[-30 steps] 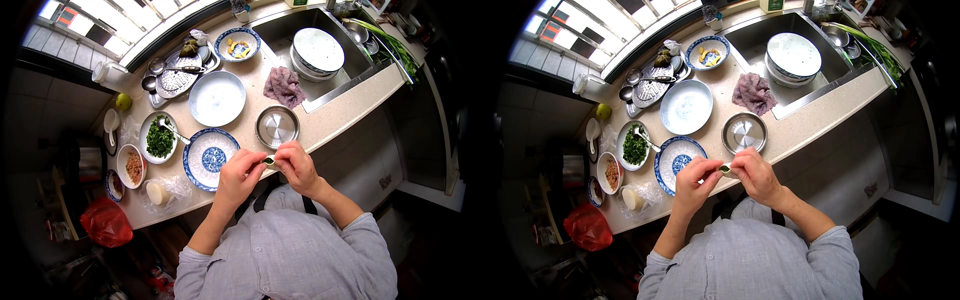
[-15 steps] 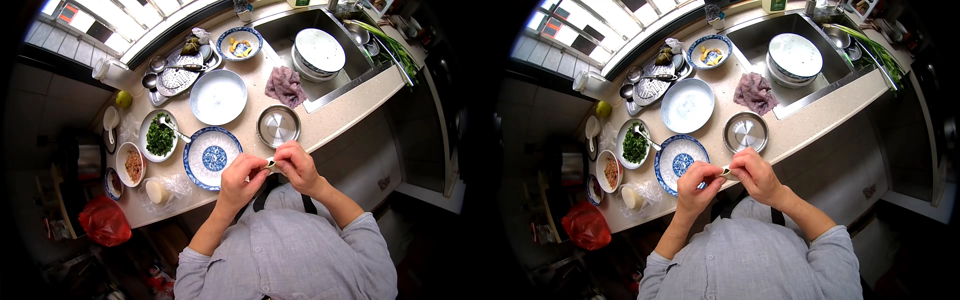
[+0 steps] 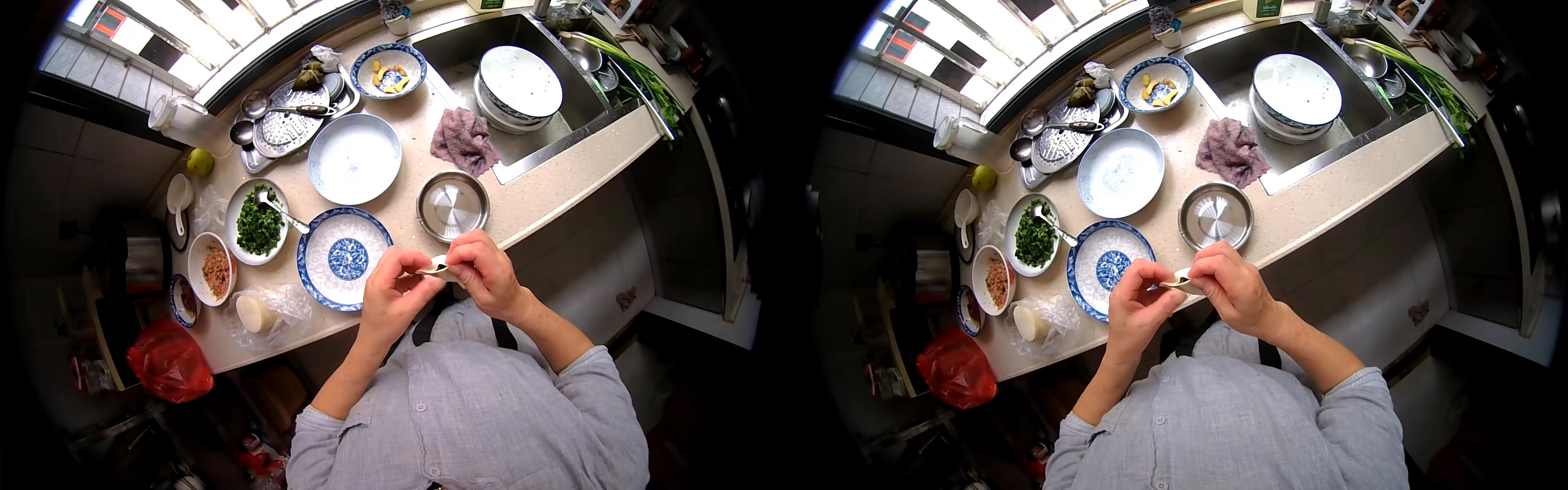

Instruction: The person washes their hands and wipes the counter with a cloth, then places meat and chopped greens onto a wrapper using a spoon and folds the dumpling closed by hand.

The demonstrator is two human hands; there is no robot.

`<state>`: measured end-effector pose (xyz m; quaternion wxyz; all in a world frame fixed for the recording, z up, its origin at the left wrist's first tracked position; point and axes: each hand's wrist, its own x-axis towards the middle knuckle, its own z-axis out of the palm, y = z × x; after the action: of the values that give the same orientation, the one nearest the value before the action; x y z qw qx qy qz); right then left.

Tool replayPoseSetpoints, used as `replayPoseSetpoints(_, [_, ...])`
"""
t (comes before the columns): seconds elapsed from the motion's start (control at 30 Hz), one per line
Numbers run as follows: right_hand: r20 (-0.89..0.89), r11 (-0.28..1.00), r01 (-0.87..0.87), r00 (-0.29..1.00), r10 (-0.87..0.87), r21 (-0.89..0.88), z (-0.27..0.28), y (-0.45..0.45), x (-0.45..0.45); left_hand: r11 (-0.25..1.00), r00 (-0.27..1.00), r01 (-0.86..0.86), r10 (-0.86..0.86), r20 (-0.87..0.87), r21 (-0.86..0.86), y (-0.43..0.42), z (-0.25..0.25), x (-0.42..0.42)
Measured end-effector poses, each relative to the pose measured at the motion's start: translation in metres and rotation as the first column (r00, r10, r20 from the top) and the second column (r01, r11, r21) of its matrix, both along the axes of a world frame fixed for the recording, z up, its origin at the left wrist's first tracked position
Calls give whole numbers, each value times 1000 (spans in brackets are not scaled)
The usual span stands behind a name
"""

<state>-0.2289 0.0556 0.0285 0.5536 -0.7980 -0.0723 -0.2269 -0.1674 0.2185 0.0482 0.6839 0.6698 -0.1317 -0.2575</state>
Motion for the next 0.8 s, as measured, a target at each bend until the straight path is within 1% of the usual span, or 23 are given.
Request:
replayPoseSetpoints(0.1, [26,1000,1,1000,-1,-10,0,0,0,993,992,24,-38,-118,-120,-1,1,1])
replayPoseSetpoints(0.2, [30,1000,-15,999,15,5,-1,3,0,997,981,68,-72,182,30,-1,-5,5])
replayPoseSetpoints(0.3, [55,1000,-12,998,13,-18,-2,2,0,990,984,58,-78,161,125,-1,-1,4])
replayPoseSetpoints(0.4, [70,999,-7,998,10,-39,-2,2,1,995,981,28,-46,187,98,-2,-4,2])
replayPoseSetpoints(0.5, [87,998,-2,996,7,-56,-2,1,1,996,945,27,-52,324,80,-2,-7,3])
replayPoseSetpoints(0.6, [104,998,-1,995,8,-70,-3,1,0,993,889,-11,-44,456,116,-3,-8,4])
replayPoseSetpoints(0.7, [137,997,8,991,3,-82,-4,2,2,989,874,-72,1,487,128,-3,-9,1])
replayPoseSetpoints(0.8, [78,1000,18,997,-19,13,0,7,3,984,844,-111,21,536,137,-3,-10,-1])
